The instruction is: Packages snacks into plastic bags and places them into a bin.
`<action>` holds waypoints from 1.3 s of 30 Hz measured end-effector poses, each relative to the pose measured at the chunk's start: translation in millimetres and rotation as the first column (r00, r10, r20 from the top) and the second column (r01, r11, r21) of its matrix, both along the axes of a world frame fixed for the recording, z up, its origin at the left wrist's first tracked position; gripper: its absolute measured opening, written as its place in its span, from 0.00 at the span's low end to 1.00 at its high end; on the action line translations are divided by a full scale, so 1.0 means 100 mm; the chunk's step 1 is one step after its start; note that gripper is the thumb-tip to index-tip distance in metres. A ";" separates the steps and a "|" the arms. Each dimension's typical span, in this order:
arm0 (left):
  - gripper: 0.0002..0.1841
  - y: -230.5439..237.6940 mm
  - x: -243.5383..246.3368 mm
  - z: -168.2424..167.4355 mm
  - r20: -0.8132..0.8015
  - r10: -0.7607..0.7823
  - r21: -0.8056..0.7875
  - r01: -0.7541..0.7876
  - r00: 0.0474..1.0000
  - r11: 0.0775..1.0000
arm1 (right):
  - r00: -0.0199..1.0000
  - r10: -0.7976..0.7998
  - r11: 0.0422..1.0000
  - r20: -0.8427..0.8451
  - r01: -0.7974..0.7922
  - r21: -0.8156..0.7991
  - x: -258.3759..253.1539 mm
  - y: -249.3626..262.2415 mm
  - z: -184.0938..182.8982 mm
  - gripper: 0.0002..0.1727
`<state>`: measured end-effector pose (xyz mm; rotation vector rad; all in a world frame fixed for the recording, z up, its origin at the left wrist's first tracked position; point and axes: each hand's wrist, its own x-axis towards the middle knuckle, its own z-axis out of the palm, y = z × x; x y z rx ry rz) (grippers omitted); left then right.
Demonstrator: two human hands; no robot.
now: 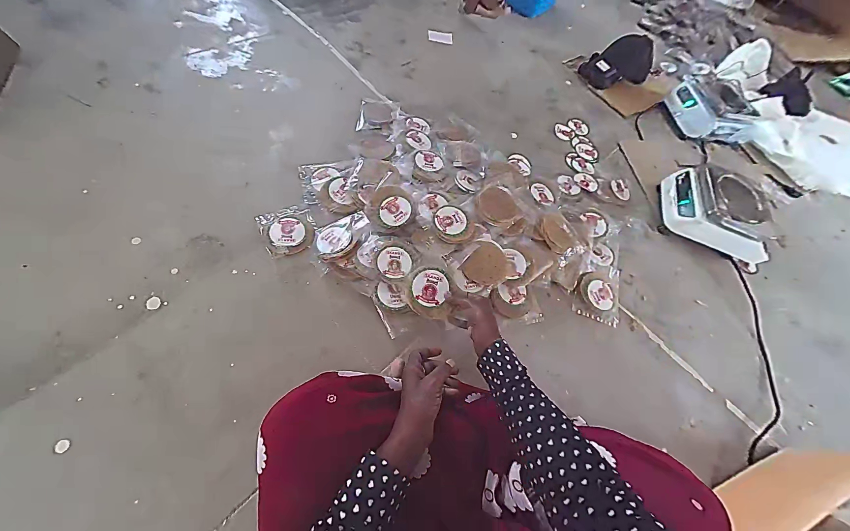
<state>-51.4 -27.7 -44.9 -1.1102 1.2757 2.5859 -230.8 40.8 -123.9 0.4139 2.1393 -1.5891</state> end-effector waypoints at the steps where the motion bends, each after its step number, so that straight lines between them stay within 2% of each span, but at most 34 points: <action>1: 0.19 0.00 0.00 0.01 0.007 0.003 -0.004 -0.003 1.000 1.000 | 0.998 0.055 0.998 -0.038 -0.054 0.041 -0.01 0.15 0.07 0.22; 3: 0.17 0.01 0.00 0.01 0.005 -0.007 -0.016 0.007 1.000 1.000 | 0.967 0.189 0.970 -0.172 -0.157 0.186 -0.07 0.46 0.21 0.17; 5: 0.17 0.01 0.01 0.00 0.002 -0.019 0.000 0.019 1.000 1.000 | 0.901 0.285 0.934 -0.328 -0.183 0.308 -0.07 0.75 0.46 0.16; 7: 0.28 0.00 0.02 0.02 0.009 -0.035 0.108 0.034 0.999 0.994 | 0.788 0.345 0.924 -0.511 -0.189 0.333 0.14 0.96 0.82 0.12; 9: 0.44 -0.01 0.07 0.05 -0.052 -0.091 0.280 0.102 0.994 0.955 | 0.534 0.416 0.909 -0.736 -0.244 0.337 0.48 1.16 1.08 0.08; 11: 0.55 -0.04 0.12 0.12 -0.189 -0.183 0.411 0.247 0.965 0.878 | 0.215 0.494 0.854 -0.842 -0.304 0.423 0.81 1.35 1.27 0.05; 12: 0.53 -0.03 0.15 0.16 -0.251 -0.201 0.440 0.296 0.947 0.848 | 0.078 0.518 0.825 -0.852 -0.310 0.473 0.96 1.43 1.32 0.05; 13: 0.43 -0.01 0.21 0.22 -0.278 -0.190 0.439 0.300 0.942 0.847 | -0.016 0.536 0.800 -0.844 -0.309 0.514 1.12 1.51 1.34 0.06; 14: 0.27 0.03 0.26 0.27 -0.264 -0.163 0.418 0.265 0.951 0.869 | -0.075 0.555 0.779 -0.828 -0.302 0.550 1.27 1.58 1.33 0.07; 15: 0.14 0.09 0.31 0.31 -0.228 -0.139 0.379 0.219 0.964 0.899 | -0.096 0.582 0.761 -0.807 -0.286 0.582 1.39 1.67 1.33 0.08; 16: 0.08 0.15 0.38 0.30 -0.219 -0.137 0.376 0.213 0.966 0.902 | -0.069 0.621 0.743 -0.781 -0.264 0.615 1.50 1.78 1.33 0.09; 17: 0.08 0.19 0.45 0.25 -0.237 -0.158 0.393 0.244 0.959 0.887 | 0.004 0.647 0.741 -0.762 -0.235 0.628 1.59 1.91 1.35 0.10; 19: 0.09 0.23 0.57 0.17 -0.274 -0.171 0.393 0.272 0.946 0.878 | 0.254 0.622 0.782 -0.741 -0.151 0.605 1.64 2.23 1.48 0.11; 21: 0.11 0.20 0.63 0.14 -0.306 -0.145 0.366 0.257 0.941 0.895 | 0.530 0.489 0.840 -0.693 -0.072 0.538 1.68 2.55 1.58 0.08; 23: 0.12 0.16 0.67 0.15 -0.331 -0.142 0.347 0.260 0.933 0.901 | 0.733 0.450 0.852 -0.509 -0.183 0.491 1.84 2.77 1.60 0.05; 24: 0.14 0.16 0.68 0.17 -0.337 -0.129 0.373 0.258 0.933 0.891 | 0.781 0.487 0.833 -0.392 -0.279 0.478 1.93 2.83 1.55 0.08; 25: 0.16 0.17 0.69 0.21 -0.342 -0.125 0.383 0.260 0.931 0.886 | 0.793 0.538 0.790 -0.286 -0.356 0.498 2.03 2.83 1.46 0.11; 27: 0.18 0.20 0.71 0.24 -0.359 -0.123 0.394 0.270 0.925 0.878 | 0.800 0.599 0.644 -0.032 -0.458 0.613 2.17 2.72 1.31 0.19; 28: 0.17 0.23 0.72 0.24 -0.353 -0.126 0.381 0.265 0.927 0.886 | 0.804 0.592 0.591 0.051 -0.477 0.651 2.20 2.67 1.24 0.18; 29: 0.17 0.24 0.74 0.23 -0.344 -0.134 0.362 0.263 0.929 0.894 | 0.818 0.571 0.584 0.067 -0.462 0.667 2.22 2.66 1.18 0.15; 31: 0.16 0.24 0.79 0.23 -0.320 -0.139 0.337 0.250 0.937 0.908 | 0.864 0.504 0.679 0.005 -0.400 0.615 2.22 2.72 1.15 0.09; 33: 0.15 0.23 0.85 0.22 -0.303 -0.141 0.332 0.243 0.942 0.911 | 0.900 0.425 0.809 -0.096 -0.330 0.486 2.21 2.86 1.14 0.06; 34: 0.15 0.23 0.87 0.22 -0.299 -0.143 0.333 0.244 0.943 0.911 | 0.910 0.398 0.843 -0.115 -0.313 0.438 2.20 2.92 1.16 0.05; 39: 0.19 0.27 0.88 0.17 -0.304 -0.138 0.330 0.240 0.943 0.913 | 0.912 0.392 0.857 -0.122 -0.314 0.409 2.24 3.03 1.21 0.06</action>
